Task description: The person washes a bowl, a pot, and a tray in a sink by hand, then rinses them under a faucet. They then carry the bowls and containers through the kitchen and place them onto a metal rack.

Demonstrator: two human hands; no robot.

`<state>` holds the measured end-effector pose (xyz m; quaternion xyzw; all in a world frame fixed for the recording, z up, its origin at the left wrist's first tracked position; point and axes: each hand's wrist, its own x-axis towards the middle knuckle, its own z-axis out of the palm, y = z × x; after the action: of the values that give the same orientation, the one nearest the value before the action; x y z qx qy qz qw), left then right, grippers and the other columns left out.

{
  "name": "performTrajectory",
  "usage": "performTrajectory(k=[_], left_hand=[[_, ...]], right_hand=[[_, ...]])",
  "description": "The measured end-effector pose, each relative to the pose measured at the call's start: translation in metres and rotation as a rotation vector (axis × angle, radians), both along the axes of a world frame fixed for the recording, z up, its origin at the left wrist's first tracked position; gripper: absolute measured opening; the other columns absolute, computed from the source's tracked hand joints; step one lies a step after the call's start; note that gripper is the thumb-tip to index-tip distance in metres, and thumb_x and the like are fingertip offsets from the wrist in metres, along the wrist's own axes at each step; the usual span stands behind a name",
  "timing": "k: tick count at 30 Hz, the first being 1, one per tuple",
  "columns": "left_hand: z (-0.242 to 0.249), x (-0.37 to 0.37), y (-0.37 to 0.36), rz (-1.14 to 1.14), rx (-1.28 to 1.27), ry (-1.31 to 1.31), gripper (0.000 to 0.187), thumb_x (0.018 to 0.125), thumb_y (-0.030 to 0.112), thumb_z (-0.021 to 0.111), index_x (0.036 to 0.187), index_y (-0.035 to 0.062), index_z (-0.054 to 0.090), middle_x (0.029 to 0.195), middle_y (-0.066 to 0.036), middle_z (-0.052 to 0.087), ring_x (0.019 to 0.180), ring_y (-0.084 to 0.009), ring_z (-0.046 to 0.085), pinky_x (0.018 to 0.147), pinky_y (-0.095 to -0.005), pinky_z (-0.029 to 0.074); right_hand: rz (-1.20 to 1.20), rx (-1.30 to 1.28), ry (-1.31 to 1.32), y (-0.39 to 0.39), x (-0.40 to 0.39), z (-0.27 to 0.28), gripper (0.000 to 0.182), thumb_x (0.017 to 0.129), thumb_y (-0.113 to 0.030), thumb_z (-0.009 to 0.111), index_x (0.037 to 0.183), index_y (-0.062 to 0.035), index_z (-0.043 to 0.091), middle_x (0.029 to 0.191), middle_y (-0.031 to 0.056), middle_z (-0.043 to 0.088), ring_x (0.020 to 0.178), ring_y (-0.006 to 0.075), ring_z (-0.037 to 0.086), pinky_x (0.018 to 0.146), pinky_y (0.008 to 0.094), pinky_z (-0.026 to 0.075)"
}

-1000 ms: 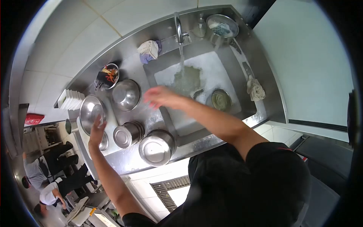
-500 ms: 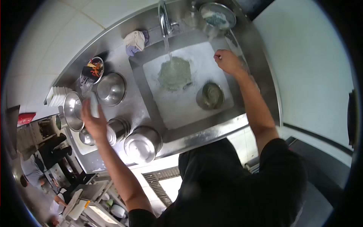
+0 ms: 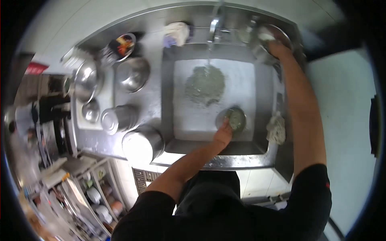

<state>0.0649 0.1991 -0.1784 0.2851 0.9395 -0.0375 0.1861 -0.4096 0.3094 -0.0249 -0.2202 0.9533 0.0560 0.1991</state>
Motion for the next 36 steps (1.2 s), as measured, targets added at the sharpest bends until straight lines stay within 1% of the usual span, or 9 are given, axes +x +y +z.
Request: performTrajectory(k=[5, 8, 12, 14, 18, 22, 25, 33, 36], left_hand=[[-0.042, -0.012, -0.003, 0.180, 0.082, -0.211, 0.027, 0.090, 0.019, 0.054, 0.104, 0.0099, 0.076, 0.106, -0.011, 0.072, 0.106, -0.0268, 0.065, 0.113, -0.0480, 0.033], [0.024, -0.050, -0.022, 0.324, 0.278, -0.545, 0.028, 0.092, 0.027, 0.058, 0.102, 0.0081, 0.076, 0.106, -0.014, 0.073, 0.101, -0.0301, 0.068, 0.100, -0.0437, 0.045], [0.030, -0.072, -0.066, 0.884, 0.901, -0.852, 0.032, 0.095, 0.032, 0.063, 0.107, 0.0045, 0.074, 0.109, -0.010, 0.073, 0.098, -0.0270, 0.067, 0.093, -0.0395, 0.049], [0.026, -0.076, -0.090, 1.092, 1.241, -0.890, 0.031, 0.096, 0.030, 0.066, 0.111, 0.0028, 0.070, 0.108, -0.006, 0.071, 0.098, -0.0221, 0.065, 0.088, -0.0376, 0.051], [0.082, -0.090, -0.120, 1.456, 1.669, -0.995, 0.035, 0.094, 0.020, 0.072, 0.123, 0.0034, 0.063, 0.111, -0.004, 0.069, 0.102, -0.0194, 0.065, 0.089, -0.0347, 0.053], [0.112, -0.092, -0.127, 1.185, 1.839, -0.926, 0.040, 0.091, 0.013, 0.075, 0.126, 0.0041, 0.059, 0.115, -0.007, 0.068, 0.106, -0.0187, 0.065, 0.094, -0.0340, 0.051], [0.104, -0.093, -0.130, 1.121, 1.777, -0.887, 0.040, 0.090, 0.007, 0.072, 0.127, 0.0046, 0.059, 0.119, -0.006, 0.066, 0.110, -0.0173, 0.063, 0.094, -0.0334, 0.051], [0.166, -0.077, -0.155, 0.889, 1.605, -0.894, 0.033, 0.088, 0.005, 0.072, 0.119, 0.0041, 0.062, 0.105, 0.000, 0.068, 0.098, -0.0105, 0.062, 0.087, -0.0285, 0.050], [0.189, -0.074, -0.167, 0.847, 1.640, -0.908, 0.036, 0.088, 0.006, 0.073, 0.122, 0.0027, 0.062, 0.106, -0.002, 0.069, 0.099, -0.0112, 0.063, 0.088, -0.0285, 0.051]], right_hand=[[0.198, 0.119, -0.021, 0.008, -0.028, 0.011, 0.050, 0.093, -0.019, 0.049, 0.140, -0.0033, 0.053, 0.134, 0.0273, 0.058, 0.126, 0.0395, 0.056, 0.110, 0.0435, 0.041], [-0.032, -0.480, 0.221, 0.025, -0.010, 0.054, 0.049, 0.089, -0.020, 0.054, 0.135, -0.0016, 0.051, 0.121, 0.0291, 0.064, 0.115, 0.0436, 0.061, 0.098, 0.0492, 0.046], [-0.328, -0.943, 0.255, 0.023, 0.100, 0.130, 0.051, 0.091, -0.024, 0.064, 0.134, -0.0021, 0.047, 0.117, 0.0208, 0.066, 0.106, 0.0307, 0.065, 0.093, 0.0401, 0.050], [-0.309, -1.126, 0.079, 0.027, 0.151, 0.114, 0.049, 0.092, -0.022, 0.067, 0.133, -0.0040, 0.048, 0.118, 0.0137, 0.063, 0.106, 0.0196, 0.061, 0.091, 0.0355, 0.050], [-0.262, -1.154, -0.327, 0.008, 0.223, 0.081, 0.036, 0.098, -0.017, 0.064, 0.132, -0.0079, 0.056, 0.120, 0.0075, 0.061, 0.106, 0.0156, 0.059, 0.089, 0.0318, 0.050], [-0.235, -1.282, -0.522, -0.037, 0.265, 0.048, 0.052, 0.096, -0.019, 0.065, 0.146, -0.0131, 0.050, 0.122, 0.0076, 0.062, 0.106, 0.0185, 0.059, 0.093, 0.0324, 0.047], [0.258, -0.877, 0.042, -0.066, 0.296, 0.038, 0.062, 0.087, -0.025, 0.071, 0.144, -0.0139, 0.051, 0.142, 0.0178, 0.048, 0.127, 0.0397, 0.050, 0.108, 0.0494, 0.039], [0.245, -0.971, 0.184, -0.070, 0.307, 0.055, 0.048, 0.085, -0.030, 0.073, 0.128, -0.0101, 0.064, 0.140, 0.0154, 0.052, 0.135, 0.0380, 0.044, 0.113, 0.0511, 0.034], [-0.067, -1.172, -0.315, -0.084, 0.272, 0.016, 0.042, 0.090, -0.025, 0.068, 0.127, -0.0052, 0.063, 0.132, 0.0141, 0.060, 0.125, 0.0319, 0.056, 0.107, 0.0433, 0.044]])
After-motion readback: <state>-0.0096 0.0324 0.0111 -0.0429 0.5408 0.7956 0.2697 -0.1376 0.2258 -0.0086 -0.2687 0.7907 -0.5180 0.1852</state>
